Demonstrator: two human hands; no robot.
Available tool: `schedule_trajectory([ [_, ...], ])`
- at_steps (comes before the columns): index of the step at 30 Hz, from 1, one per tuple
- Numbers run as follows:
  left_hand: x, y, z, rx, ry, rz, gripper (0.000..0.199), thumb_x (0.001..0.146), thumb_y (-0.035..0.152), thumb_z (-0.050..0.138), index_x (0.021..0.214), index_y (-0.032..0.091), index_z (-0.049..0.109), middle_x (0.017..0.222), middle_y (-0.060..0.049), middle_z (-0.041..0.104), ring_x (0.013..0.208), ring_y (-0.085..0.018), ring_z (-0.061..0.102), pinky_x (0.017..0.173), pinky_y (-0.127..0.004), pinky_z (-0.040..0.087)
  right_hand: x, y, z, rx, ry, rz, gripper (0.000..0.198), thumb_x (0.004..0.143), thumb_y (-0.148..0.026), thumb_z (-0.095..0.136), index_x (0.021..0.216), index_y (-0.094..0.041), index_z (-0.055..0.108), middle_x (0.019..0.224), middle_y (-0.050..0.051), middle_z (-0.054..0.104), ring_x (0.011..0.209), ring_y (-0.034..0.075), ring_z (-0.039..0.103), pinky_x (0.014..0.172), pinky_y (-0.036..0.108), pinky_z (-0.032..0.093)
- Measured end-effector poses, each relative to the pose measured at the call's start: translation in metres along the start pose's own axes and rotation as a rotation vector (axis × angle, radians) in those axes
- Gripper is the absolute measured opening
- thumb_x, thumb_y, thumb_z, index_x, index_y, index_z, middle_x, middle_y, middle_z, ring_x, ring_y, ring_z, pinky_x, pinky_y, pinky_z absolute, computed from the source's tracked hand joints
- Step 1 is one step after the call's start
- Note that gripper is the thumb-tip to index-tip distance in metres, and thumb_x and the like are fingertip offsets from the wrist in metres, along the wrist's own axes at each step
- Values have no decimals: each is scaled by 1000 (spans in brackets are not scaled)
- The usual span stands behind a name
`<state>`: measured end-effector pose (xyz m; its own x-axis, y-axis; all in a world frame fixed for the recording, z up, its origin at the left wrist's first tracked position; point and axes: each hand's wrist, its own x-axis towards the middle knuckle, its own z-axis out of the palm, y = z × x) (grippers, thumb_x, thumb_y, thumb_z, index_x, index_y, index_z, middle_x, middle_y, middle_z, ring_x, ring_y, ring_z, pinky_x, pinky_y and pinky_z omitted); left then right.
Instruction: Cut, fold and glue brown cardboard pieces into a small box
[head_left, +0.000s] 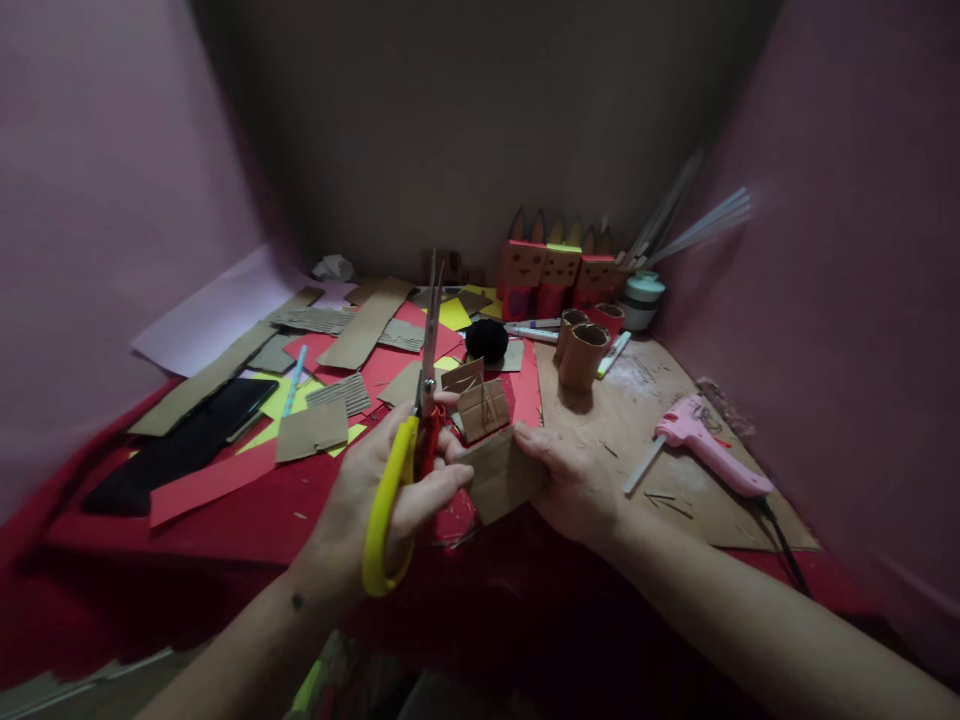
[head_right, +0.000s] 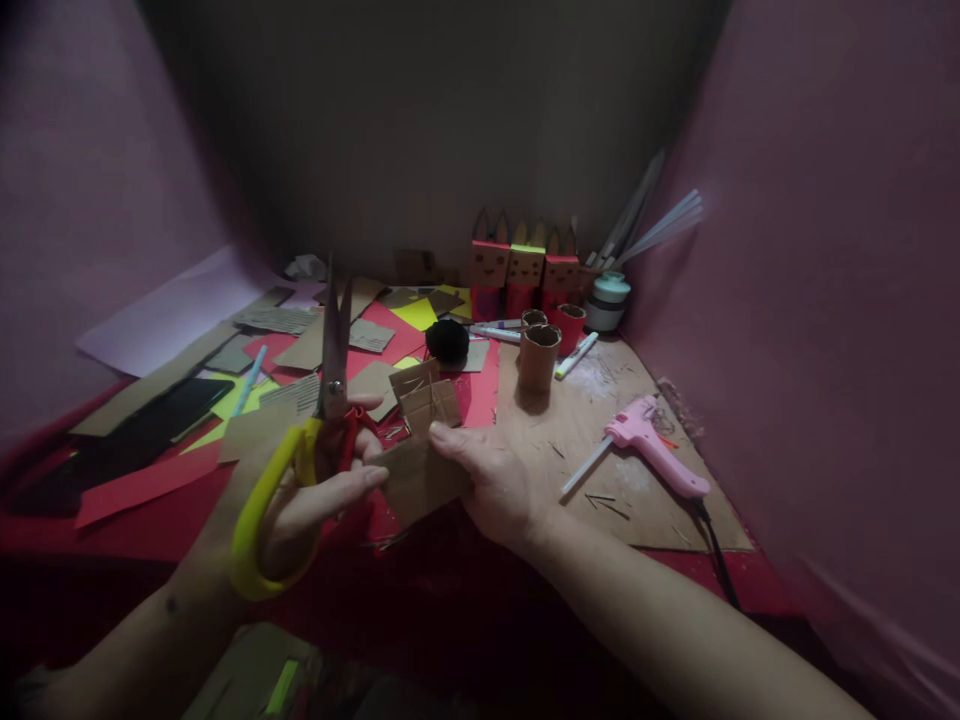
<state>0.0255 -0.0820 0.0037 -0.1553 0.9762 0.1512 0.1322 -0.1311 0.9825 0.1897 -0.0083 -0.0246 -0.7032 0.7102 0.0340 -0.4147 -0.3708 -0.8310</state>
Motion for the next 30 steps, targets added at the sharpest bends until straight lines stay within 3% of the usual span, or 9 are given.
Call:
schedule_trajectory([
  [4,1,7,-2,-31,34,-26,53,74,26,71,123,21,51,77,5,57,50,-6,48,45,-21,39,2,-1,4,120,-27,16,39,86,-52,62,106,-19,72,97,7,74,96,24,67,89,38,50],
  [10,3,5,-3,-4,80,12,51,73,25,72,121,21,54,76,5,58,54,-8,52,49,-21,43,4,-6,-2,105,-286,226,65,77,-70,60,111,-15,68,89,11,74,74,25,70,72,39,54],
  [17,4,9,-3,160,175,71,48,73,32,70,116,19,53,66,5,57,54,-13,55,54,-26,46,5,-4,-6,83,-230,210,58,85,-64,53,108,-14,72,87,10,74,70,21,68,73,36,51],
  [19,10,12,-16,298,246,57,48,76,40,68,116,19,54,64,4,55,51,-13,51,51,-27,42,4,-5,-6,58,-177,140,51,84,-57,57,106,-15,73,90,9,75,70,19,67,72,33,51],
  [21,20,13,-37,548,386,80,47,76,47,67,113,20,55,72,1,57,59,-16,53,58,-29,42,4,-7,-6,35,-140,58,43,82,-49,63,106,-16,74,98,9,75,78,19,67,74,32,51],
  [24,36,7,-71,938,356,-71,34,79,43,63,105,22,58,77,-3,59,70,-22,57,62,-30,37,3,-10,-4,31,-151,-9,41,78,-43,68,110,-17,73,106,10,74,93,22,65,78,33,51],
  [27,49,-6,-94,990,308,-125,21,79,38,61,92,22,60,64,0,50,63,-23,55,60,-30,31,4,-13,-3,59,-172,7,41,78,-43,68,110,-18,73,109,10,73,96,22,64,80,34,51],
  [30,57,-17,-104,964,302,-172,17,70,33,68,76,22,57,56,2,44,56,-23,53,57,-31,28,6,-15,-3,49,-183,14,40,78,-42,68,110,-18,74,112,11,71,95,22,64,80,35,51],
])
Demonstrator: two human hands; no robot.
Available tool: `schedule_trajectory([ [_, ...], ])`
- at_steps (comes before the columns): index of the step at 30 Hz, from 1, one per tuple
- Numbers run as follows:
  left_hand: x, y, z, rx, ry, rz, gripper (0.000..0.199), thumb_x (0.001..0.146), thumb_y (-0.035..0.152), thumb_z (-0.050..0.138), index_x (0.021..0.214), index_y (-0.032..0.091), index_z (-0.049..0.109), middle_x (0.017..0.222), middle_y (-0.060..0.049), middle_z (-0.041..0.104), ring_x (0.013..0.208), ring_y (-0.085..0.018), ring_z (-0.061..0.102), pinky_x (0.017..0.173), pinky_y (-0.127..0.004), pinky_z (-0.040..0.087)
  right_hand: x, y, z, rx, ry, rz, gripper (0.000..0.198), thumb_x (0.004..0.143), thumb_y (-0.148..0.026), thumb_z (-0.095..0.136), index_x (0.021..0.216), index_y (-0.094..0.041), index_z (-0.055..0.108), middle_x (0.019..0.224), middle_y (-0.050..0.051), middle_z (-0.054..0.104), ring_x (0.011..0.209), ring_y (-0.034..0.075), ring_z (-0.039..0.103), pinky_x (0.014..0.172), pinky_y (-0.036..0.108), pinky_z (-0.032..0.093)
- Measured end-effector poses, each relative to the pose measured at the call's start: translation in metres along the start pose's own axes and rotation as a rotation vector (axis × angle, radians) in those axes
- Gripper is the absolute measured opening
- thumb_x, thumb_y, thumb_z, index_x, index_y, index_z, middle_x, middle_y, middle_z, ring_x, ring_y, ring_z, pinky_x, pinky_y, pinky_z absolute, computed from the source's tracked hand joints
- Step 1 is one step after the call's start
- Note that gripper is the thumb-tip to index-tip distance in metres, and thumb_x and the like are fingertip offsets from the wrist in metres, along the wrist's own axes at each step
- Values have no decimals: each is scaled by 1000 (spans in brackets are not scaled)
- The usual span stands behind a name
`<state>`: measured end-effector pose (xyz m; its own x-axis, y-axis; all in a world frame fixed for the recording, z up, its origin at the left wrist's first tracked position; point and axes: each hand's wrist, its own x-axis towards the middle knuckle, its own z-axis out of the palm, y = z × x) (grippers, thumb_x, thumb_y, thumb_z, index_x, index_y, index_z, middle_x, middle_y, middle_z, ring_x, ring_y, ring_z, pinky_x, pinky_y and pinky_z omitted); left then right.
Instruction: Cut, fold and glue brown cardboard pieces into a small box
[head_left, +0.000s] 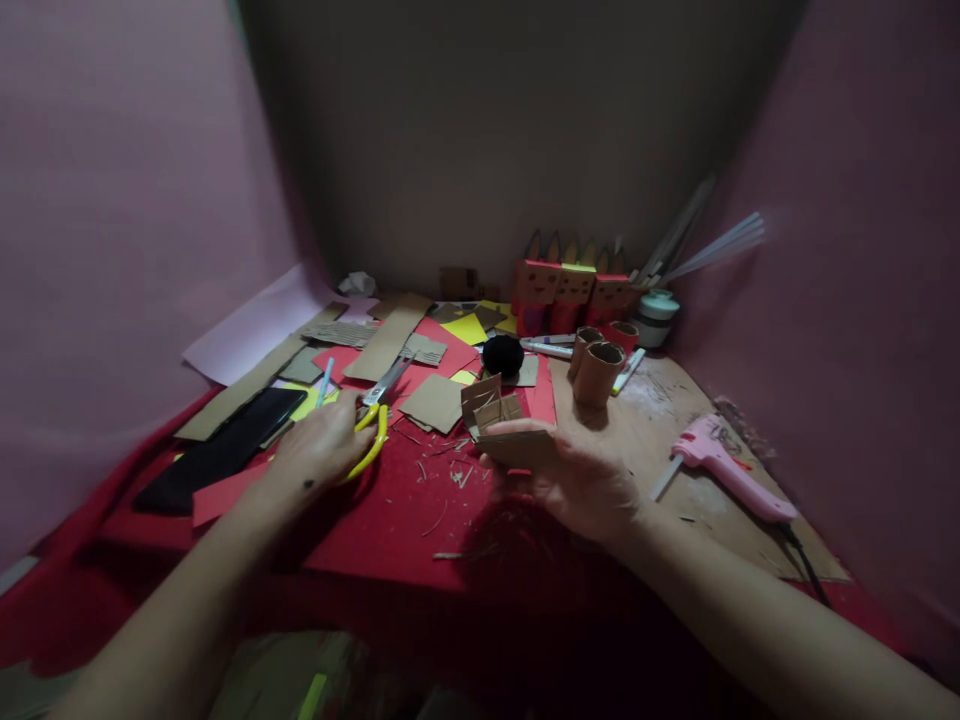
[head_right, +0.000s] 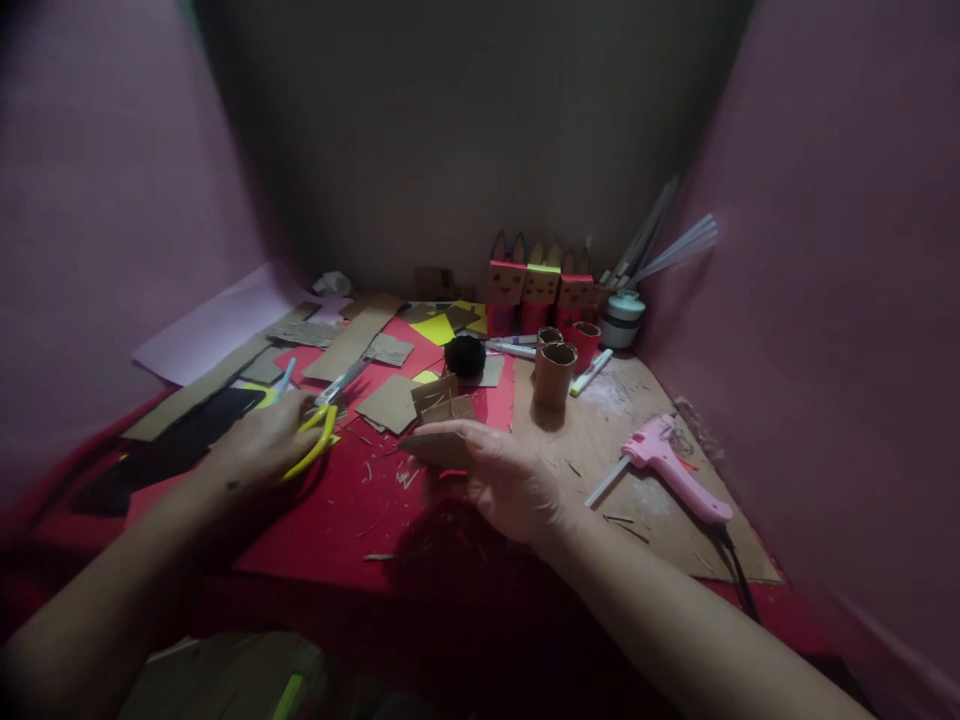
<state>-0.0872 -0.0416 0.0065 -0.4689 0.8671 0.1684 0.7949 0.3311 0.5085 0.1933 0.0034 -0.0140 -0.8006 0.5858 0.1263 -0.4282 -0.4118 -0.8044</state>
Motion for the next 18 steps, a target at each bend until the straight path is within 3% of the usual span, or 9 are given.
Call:
schedule_trajectory([
  [3,-3,2,0,-89,-5,-48,25,64,33,72,79,23,56,58,0,50,56,-24,54,54,-30,31,1,-1,0,-64,33,-19,40,74,-41,72,108,-20,74,109,9,71,92,21,64,80,35,51],
  [6,-26,18,-2,-271,-58,-49,34,71,51,65,88,23,54,61,1,54,51,-19,54,48,-28,38,1,1,1,-268,115,-95,37,75,-39,74,109,-25,74,107,6,70,96,21,63,91,39,49],
  [7,-38,26,-2,-379,-115,-39,37,72,56,62,85,23,53,59,3,53,46,-16,51,45,-27,39,0,3,2,-389,135,-152,36,76,-36,75,111,-27,73,108,6,69,102,22,62,97,41,47],
  [9,-62,44,4,-856,-270,-114,40,66,56,67,76,21,53,55,3,52,39,-12,47,39,-24,35,-2,6,6,-637,140,-310,40,77,-31,77,116,-29,70,115,5,62,113,23,58,103,42,44],
  [12,-89,69,17,-1155,-519,-108,41,68,55,70,62,17,52,45,3,48,34,-9,44,37,-22,33,-7,10,13,-964,142,-537,53,76,-26,80,126,-30,64,123,7,53,122,23,52,107,42,43],
  [13,-94,75,21,-1207,-533,-119,36,69,48,72,65,17,54,47,3,50,38,-9,46,40,-22,36,-8,12,15,-1061,156,-590,56,76,-24,79,129,-29,61,125,8,51,122,24,51,107,42,42],
  [15,-98,83,26,-1274,-435,-165,31,67,37,77,81,17,58,58,5,54,40,-6,44,40,-20,36,-12,15,18,-1224,179,-654,61,76,-20,78,133,-27,57,127,10,50,123,24,49,108,43,41],
  [18,-97,85,29,-1173,-272,-168,38,67,27,78,97,18,58,65,6,56,48,-6,48,44,-17,39,-15,15,19,-1290,192,-665,67,75,-14,76,137,-26,51,126,10,52,120,24,51,105,42,43],
])
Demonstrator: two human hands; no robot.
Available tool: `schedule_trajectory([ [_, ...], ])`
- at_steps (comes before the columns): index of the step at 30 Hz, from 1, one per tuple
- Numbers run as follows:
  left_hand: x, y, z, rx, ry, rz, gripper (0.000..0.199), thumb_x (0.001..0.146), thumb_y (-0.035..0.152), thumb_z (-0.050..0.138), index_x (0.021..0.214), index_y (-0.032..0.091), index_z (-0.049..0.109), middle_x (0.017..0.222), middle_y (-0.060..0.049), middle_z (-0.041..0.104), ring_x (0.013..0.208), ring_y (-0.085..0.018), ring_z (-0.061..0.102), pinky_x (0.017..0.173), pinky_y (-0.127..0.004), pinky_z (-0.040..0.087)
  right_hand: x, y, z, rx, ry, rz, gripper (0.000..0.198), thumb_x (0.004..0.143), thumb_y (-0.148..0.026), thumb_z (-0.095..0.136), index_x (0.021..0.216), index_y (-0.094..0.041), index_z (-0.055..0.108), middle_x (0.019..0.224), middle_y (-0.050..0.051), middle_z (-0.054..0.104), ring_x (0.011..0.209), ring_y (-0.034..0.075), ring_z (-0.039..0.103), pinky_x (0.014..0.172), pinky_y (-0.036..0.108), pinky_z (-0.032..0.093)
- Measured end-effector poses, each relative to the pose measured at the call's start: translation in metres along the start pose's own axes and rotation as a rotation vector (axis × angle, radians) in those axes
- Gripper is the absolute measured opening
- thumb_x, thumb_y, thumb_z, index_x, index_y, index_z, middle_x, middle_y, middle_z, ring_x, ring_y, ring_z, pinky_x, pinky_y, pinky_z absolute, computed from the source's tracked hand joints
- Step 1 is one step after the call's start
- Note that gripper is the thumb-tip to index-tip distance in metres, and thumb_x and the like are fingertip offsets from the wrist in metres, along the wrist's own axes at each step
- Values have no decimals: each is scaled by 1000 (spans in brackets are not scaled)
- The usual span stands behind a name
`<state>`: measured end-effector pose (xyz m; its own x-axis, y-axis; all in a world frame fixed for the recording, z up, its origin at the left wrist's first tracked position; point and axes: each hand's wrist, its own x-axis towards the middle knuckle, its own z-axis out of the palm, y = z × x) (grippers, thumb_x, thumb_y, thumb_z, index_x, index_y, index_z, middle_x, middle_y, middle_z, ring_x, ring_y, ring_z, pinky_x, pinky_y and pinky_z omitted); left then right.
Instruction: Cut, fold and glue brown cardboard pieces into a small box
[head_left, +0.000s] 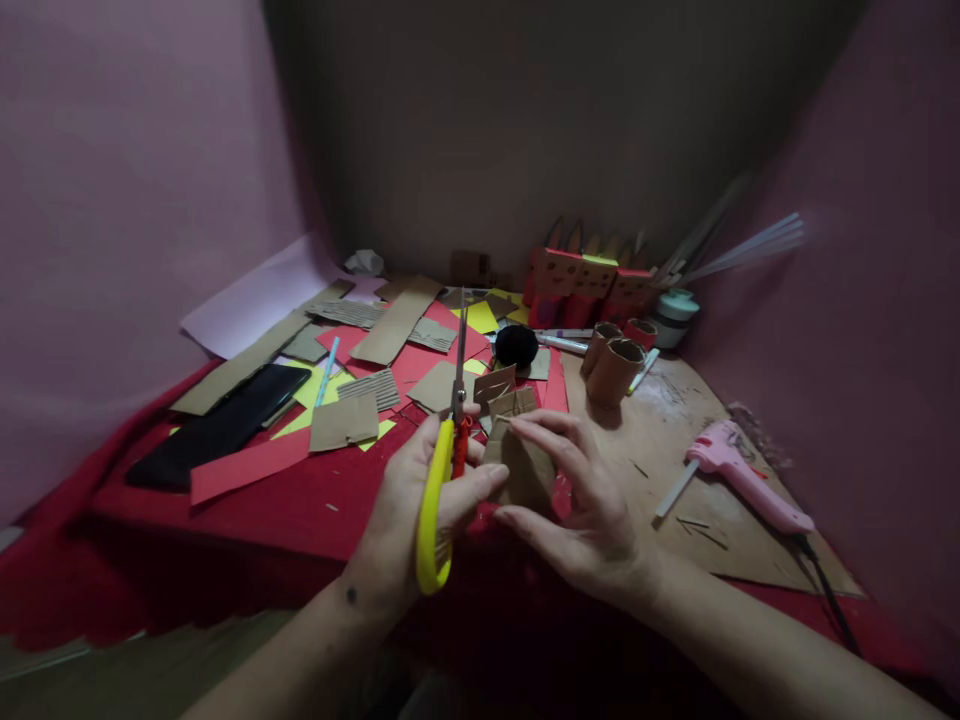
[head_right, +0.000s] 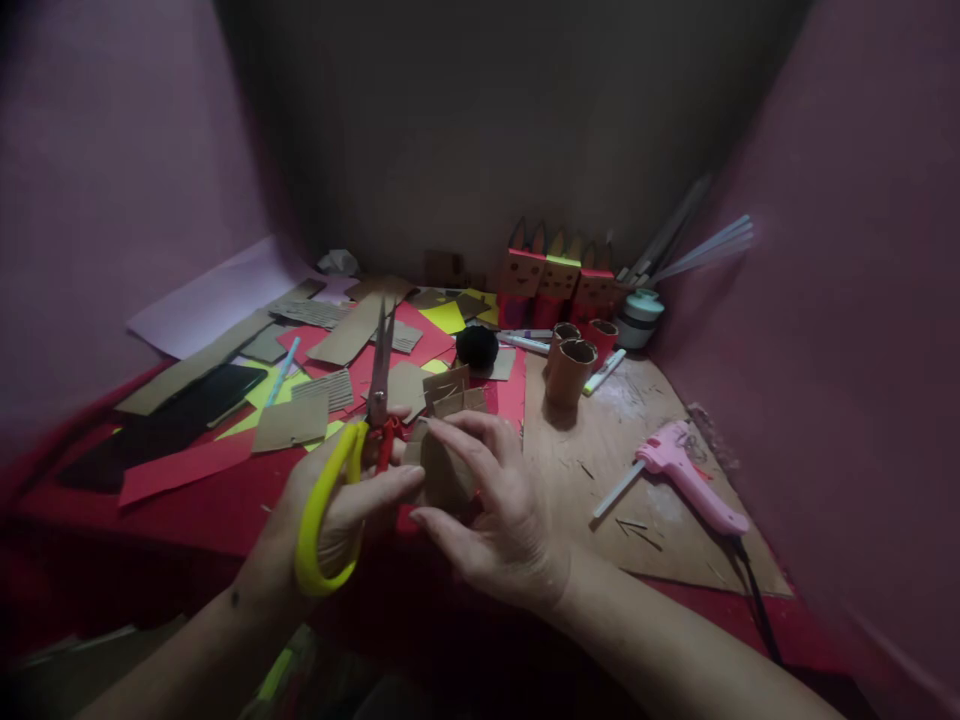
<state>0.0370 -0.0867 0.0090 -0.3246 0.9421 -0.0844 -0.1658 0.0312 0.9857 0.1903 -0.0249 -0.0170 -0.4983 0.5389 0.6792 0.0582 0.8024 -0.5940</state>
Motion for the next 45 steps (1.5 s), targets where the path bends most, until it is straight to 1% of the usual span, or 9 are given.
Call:
schedule_trajectory([
  [3,1,-4,-3,95,23,106,51,63,21,78,109,17,56,68,6,58,57,-9,55,52,-17,47,2,0,-2,143,27,171,66,76,-18,77,136,-29,51,120,6,60,110,20,57,99,39,48],
  [7,-3,-13,-4,149,2,211,57,65,21,75,117,20,53,71,5,60,62,-11,60,58,-18,52,12,-3,-1,567,-32,603,21,74,-30,81,91,-23,72,87,1,70,81,15,65,75,30,54],
  [10,-5,-17,-5,198,12,260,56,66,22,75,118,21,53,73,4,61,65,-12,62,61,-20,54,17,-5,1,792,-40,765,15,69,-26,84,74,-19,73,72,0,70,68,12,65,67,26,54],
  [15,-6,-19,-9,247,37,286,54,66,21,74,117,22,56,73,3,61,65,-13,61,63,-21,54,16,1,2,916,-61,750,9,71,-23,82,75,-19,75,72,0,71,66,12,65,66,25,53],
  [22,-6,-8,-10,193,12,168,51,64,26,79,109,19,56,68,4,61,58,-11,58,54,-18,50,10,11,3,919,-102,853,25,65,-29,87,83,-18,74,77,1,73,70,14,67,70,29,51],
  [28,-6,2,-9,127,48,100,58,58,25,80,110,17,57,65,5,59,55,-10,55,52,-19,48,10,5,8,1195,-25,927,36,60,-24,87,93,-21,72,90,2,73,85,17,67,84,33,49],
  [32,0,0,-11,80,75,46,46,57,29,82,95,17,60,63,6,56,50,-8,50,47,-18,41,14,-1,9,1368,-22,953,42,76,-48,74,104,-18,70,107,9,71,107,25,63,101,42,44],
  [37,8,-5,-16,-1,98,-68,44,51,33,85,79,18,54,61,6,54,43,-6,45,39,-17,33,19,-4,9,1471,-82,886,55,82,-63,59,105,-14,66,110,17,69,116,31,59,102,49,43],
  [45,5,-13,-23,23,20,-84,41,62,37,84,81,18,53,54,8,47,42,-5,40,41,-16,30,10,-8,16,1139,-38,794,54,66,-21,85,115,-24,62,106,3,71,97,18,67,89,34,51],
])
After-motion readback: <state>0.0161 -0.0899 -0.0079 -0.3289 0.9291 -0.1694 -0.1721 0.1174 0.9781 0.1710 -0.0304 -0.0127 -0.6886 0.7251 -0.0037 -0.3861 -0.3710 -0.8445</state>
